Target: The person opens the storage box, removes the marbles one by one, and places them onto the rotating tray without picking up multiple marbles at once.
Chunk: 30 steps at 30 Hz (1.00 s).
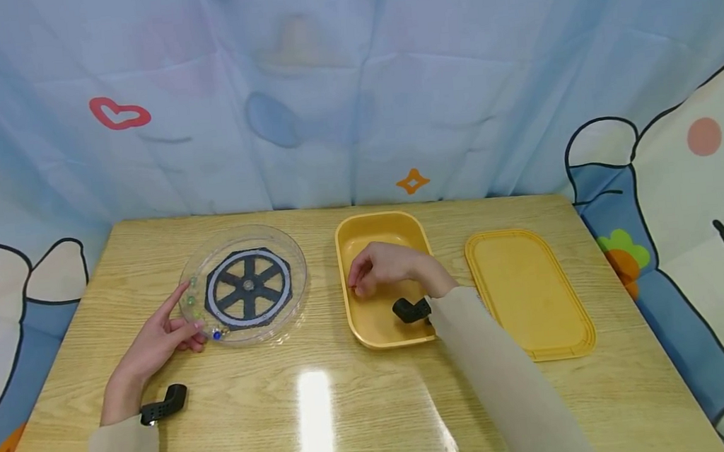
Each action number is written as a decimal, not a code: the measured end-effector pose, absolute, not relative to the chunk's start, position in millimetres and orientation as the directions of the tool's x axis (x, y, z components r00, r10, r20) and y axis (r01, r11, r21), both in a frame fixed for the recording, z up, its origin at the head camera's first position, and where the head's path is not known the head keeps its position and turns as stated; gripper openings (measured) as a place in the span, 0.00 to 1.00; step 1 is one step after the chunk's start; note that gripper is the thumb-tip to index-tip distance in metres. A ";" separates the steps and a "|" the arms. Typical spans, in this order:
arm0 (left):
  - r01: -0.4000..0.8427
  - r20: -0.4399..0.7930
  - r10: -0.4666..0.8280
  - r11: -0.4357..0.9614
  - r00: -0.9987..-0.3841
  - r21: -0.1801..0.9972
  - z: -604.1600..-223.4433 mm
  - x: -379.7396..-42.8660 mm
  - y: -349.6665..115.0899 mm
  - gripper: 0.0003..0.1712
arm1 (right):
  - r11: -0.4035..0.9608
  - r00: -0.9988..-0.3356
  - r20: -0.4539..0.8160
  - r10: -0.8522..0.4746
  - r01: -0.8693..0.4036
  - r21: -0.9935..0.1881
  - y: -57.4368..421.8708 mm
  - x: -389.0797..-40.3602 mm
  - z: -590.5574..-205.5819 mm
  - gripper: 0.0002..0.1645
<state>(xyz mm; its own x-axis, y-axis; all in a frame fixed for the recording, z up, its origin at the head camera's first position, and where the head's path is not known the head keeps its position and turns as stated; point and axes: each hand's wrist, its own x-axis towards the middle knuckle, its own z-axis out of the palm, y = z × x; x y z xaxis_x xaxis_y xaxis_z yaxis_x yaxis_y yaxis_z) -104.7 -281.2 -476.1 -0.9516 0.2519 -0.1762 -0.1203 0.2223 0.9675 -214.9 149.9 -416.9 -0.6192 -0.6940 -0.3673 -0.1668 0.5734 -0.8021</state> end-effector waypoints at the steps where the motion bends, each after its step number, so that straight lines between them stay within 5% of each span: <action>1: -0.120 -0.175 0.252 0.221 -0.952 0.968 -475.6 -104.4 -281.0 0.49 | 0.571 -0.632 -0.356 -0.688 -0.170 -0.803 149.7 -215.1 -415.4 0.06; 17: -0.118 -0.169 0.259 0.203 -0.951 0.972 -480.1 -106.0 -283.1 0.49 | 0.506 -0.803 -0.072 -0.591 -0.300 -0.809 130.8 -206.8 -387.3 0.06; 30: -0.118 -0.170 0.260 0.203 -0.951 0.972 -480.1 -105.4 -283.8 0.49 | 0.454 -0.832 0.016 -0.555 -0.318 -0.832 74.3 -191.3 -387.4 0.08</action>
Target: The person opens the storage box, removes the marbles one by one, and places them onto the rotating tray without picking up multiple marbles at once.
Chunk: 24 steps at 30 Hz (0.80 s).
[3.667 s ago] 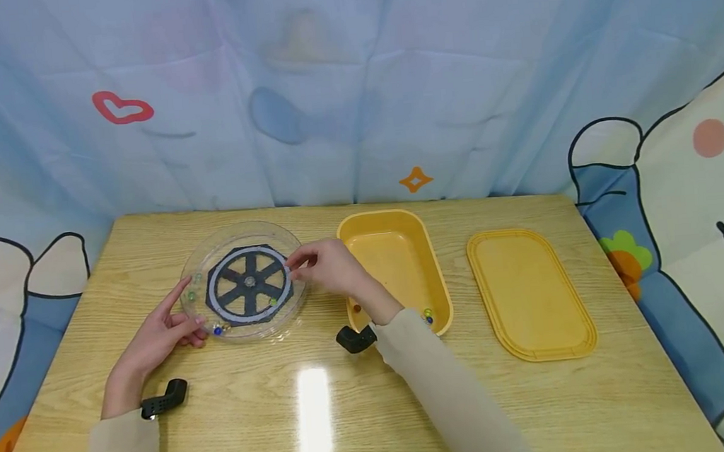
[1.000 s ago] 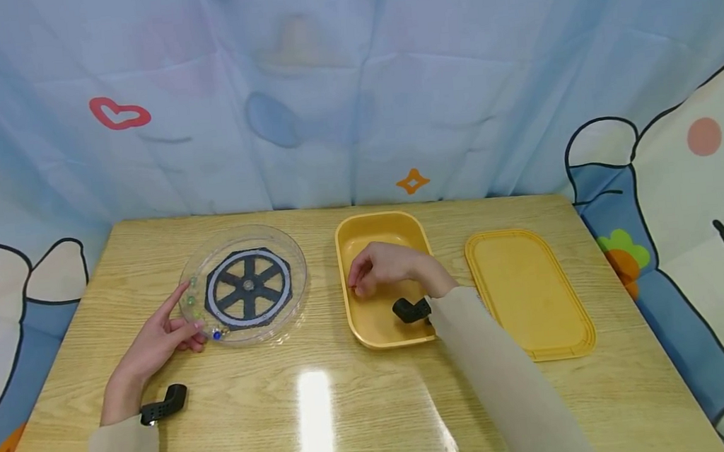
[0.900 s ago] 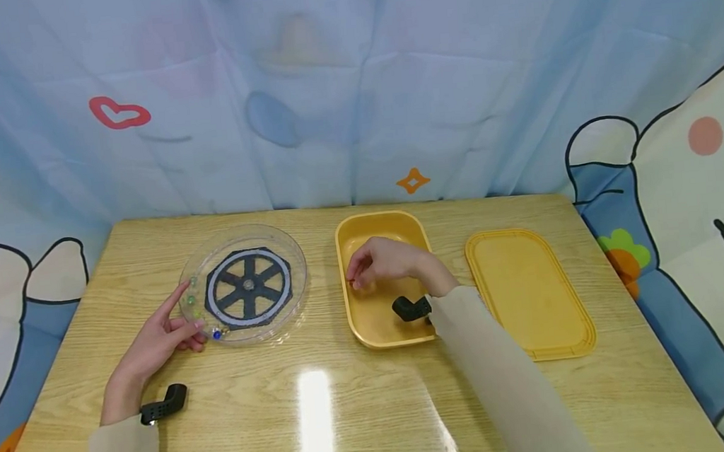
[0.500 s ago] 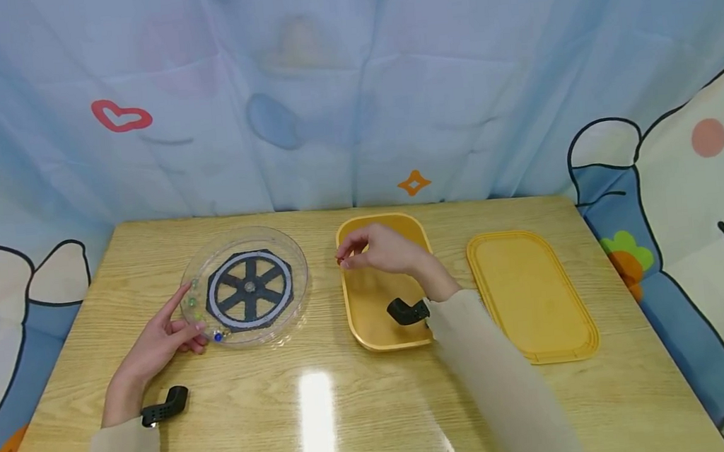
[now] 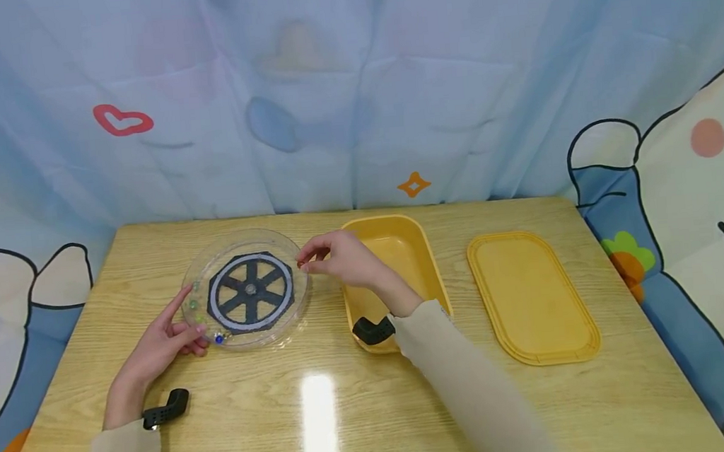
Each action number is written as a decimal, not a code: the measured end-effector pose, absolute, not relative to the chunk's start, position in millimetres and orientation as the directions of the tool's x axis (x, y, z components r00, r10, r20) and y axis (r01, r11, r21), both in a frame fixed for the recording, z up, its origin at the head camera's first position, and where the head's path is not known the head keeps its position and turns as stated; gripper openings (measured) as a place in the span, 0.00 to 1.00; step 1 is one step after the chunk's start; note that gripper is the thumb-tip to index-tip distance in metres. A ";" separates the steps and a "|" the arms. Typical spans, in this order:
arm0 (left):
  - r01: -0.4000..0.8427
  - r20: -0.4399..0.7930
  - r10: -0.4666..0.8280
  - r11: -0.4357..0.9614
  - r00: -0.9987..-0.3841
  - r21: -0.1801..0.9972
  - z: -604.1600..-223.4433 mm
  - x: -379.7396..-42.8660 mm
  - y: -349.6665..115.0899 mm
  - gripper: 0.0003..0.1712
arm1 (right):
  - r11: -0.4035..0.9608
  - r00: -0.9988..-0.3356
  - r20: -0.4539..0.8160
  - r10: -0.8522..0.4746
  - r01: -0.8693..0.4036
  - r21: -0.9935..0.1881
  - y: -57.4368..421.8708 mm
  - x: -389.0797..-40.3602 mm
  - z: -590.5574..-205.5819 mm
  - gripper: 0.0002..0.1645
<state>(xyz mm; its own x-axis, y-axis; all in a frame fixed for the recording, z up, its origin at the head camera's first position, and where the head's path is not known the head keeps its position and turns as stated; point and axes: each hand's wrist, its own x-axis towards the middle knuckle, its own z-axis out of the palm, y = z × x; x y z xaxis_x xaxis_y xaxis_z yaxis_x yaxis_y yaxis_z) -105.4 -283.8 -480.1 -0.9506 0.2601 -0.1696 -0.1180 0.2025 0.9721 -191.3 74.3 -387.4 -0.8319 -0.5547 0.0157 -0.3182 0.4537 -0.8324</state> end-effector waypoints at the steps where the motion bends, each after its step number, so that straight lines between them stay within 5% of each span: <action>1: -0.119 -0.170 0.261 0.200 -0.950 0.972 -480.3 -105.2 -283.7 0.49 | 0.452 -0.836 0.017 -0.549 -0.314 -0.835 70.3 -190.4 -388.3 0.08; 24: -0.112 -0.166 0.265 0.209 -0.950 0.971 -478.4 -105.1 -283.1 0.49 | 0.503 -0.843 -0.071 -0.533 -0.248 -0.828 18.7 -189.0 -402.4 0.17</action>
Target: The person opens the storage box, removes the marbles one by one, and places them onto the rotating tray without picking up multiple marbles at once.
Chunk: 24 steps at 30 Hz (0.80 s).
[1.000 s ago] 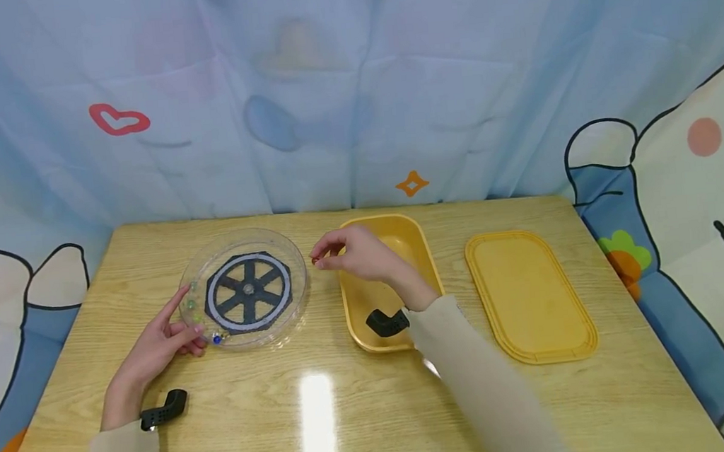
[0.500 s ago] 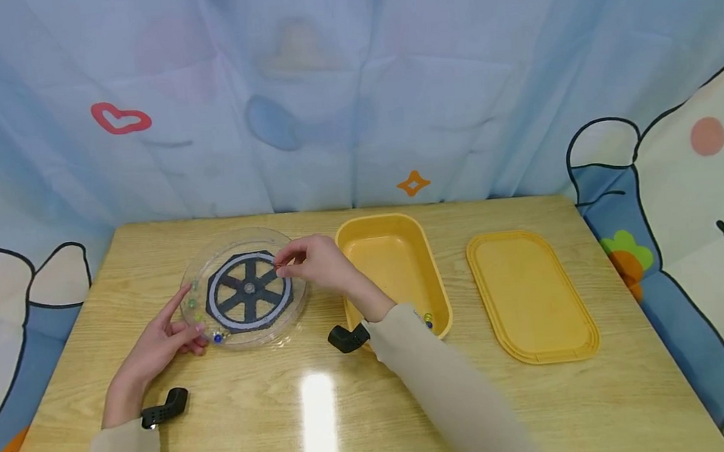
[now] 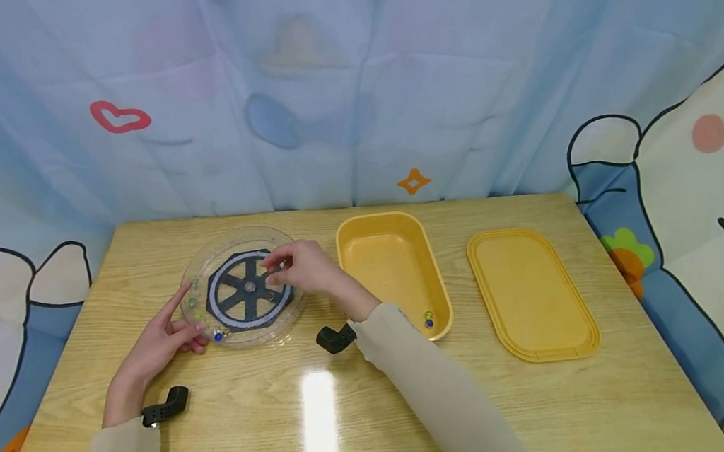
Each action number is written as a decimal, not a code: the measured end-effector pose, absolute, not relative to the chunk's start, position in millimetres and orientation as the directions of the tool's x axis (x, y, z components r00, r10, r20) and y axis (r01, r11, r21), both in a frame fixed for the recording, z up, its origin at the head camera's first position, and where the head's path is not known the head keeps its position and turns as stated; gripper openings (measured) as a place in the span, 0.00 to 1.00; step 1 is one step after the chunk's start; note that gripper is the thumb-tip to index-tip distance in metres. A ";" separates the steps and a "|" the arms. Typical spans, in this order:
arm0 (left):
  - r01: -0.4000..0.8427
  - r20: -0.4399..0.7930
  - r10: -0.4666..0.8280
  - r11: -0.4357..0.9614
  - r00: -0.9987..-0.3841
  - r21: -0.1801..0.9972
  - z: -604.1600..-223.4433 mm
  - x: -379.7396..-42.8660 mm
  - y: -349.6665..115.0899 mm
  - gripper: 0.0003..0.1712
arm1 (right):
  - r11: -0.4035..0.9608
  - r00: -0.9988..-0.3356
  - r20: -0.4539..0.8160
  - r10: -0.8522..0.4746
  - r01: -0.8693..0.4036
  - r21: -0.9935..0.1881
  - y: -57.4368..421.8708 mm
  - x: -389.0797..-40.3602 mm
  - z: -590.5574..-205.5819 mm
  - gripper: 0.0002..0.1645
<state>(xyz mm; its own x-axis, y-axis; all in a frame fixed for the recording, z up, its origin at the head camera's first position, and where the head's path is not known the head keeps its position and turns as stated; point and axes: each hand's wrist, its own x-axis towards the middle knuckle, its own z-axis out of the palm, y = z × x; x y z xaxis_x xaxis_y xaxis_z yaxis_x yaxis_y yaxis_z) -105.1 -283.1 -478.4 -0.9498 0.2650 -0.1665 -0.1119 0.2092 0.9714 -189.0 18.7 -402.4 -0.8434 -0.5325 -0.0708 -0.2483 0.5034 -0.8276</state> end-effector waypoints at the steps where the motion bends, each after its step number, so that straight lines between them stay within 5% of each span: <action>1: -0.111 -0.164 0.264 0.207 -0.950 0.972 -478.1 -104.8 -283.0 0.49 | 0.507 -0.844 -0.078 -0.530 -0.242 -0.827 20.0 -190.1 -401.6 0.17; 17: -0.113 -0.168 0.250 0.220 -0.954 0.969 -480.3 -105.4 -283.5 0.48 | 0.561 -0.810 -0.045 -0.584 -0.364 -0.743 86.2 -210.2 -376.7 0.11; 24: -0.123 -0.180 0.246 0.230 -0.952 0.965 -480.2 -106.6 -282.8 0.49 | 0.627 -0.789 -0.130 -0.601 -0.364 -0.688 130.9 -222.6 -377.5 0.08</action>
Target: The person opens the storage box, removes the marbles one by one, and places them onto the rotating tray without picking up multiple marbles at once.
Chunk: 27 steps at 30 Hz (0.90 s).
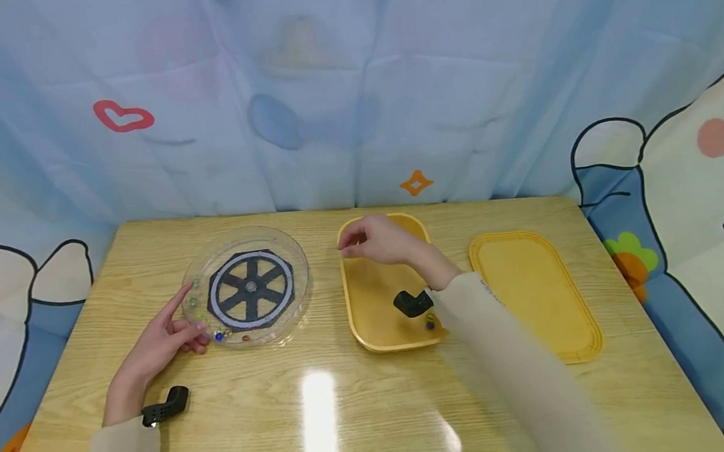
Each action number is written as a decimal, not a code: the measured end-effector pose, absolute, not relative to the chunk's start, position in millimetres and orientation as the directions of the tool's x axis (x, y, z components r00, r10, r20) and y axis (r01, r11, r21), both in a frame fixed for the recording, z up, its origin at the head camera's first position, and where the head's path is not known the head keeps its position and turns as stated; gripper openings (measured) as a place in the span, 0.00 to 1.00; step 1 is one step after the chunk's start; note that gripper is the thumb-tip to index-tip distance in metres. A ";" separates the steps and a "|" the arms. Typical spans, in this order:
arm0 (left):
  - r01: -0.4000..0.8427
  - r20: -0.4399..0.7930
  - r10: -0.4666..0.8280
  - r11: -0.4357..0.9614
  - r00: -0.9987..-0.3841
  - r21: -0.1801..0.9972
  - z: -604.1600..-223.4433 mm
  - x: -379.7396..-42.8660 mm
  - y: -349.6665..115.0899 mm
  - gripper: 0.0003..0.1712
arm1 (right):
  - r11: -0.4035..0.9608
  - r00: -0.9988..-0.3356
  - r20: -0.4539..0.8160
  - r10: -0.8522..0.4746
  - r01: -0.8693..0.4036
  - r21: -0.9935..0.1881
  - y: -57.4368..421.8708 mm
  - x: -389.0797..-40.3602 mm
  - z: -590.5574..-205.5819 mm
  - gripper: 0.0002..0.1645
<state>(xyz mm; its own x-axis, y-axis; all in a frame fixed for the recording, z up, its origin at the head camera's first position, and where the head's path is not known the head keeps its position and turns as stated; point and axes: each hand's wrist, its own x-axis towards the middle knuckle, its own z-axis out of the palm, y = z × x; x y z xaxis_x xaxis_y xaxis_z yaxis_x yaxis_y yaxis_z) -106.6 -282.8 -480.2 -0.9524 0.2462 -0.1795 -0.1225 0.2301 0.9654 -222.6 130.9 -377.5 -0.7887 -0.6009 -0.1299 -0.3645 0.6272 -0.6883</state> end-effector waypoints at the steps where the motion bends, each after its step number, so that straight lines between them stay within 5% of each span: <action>1: -0.121 -0.178 0.248 0.229 -0.952 0.966 -480.7 -106.1 -283.1 0.49 | 0.641 -0.784 -0.147 -0.603 -0.367 -0.674 135.3 -223.6 -377.9 0.08; 16: -0.110 -0.169 0.252 0.229 -0.953 0.967 -480.0 -110.4 -283.7 0.49 | 0.799 -0.657 -0.461 -0.597 -0.436 -0.413 171.3 -225.4 -385.9 0.09; 23: -0.128 -0.186 0.252 0.230 -0.950 0.965 -479.3 -109.8 -284.3 0.49 | 0.825 -0.568 -0.599 -0.565 -0.403 -0.396 177.5 -218.8 -386.8 0.08; 27: -0.129 -0.188 0.246 0.240 -0.951 0.962 -479.2 -107.6 -284.2 0.49 | 0.830 -0.462 -0.690 -0.557 -0.343 -0.440 177.8 -211.0 -391.5 0.09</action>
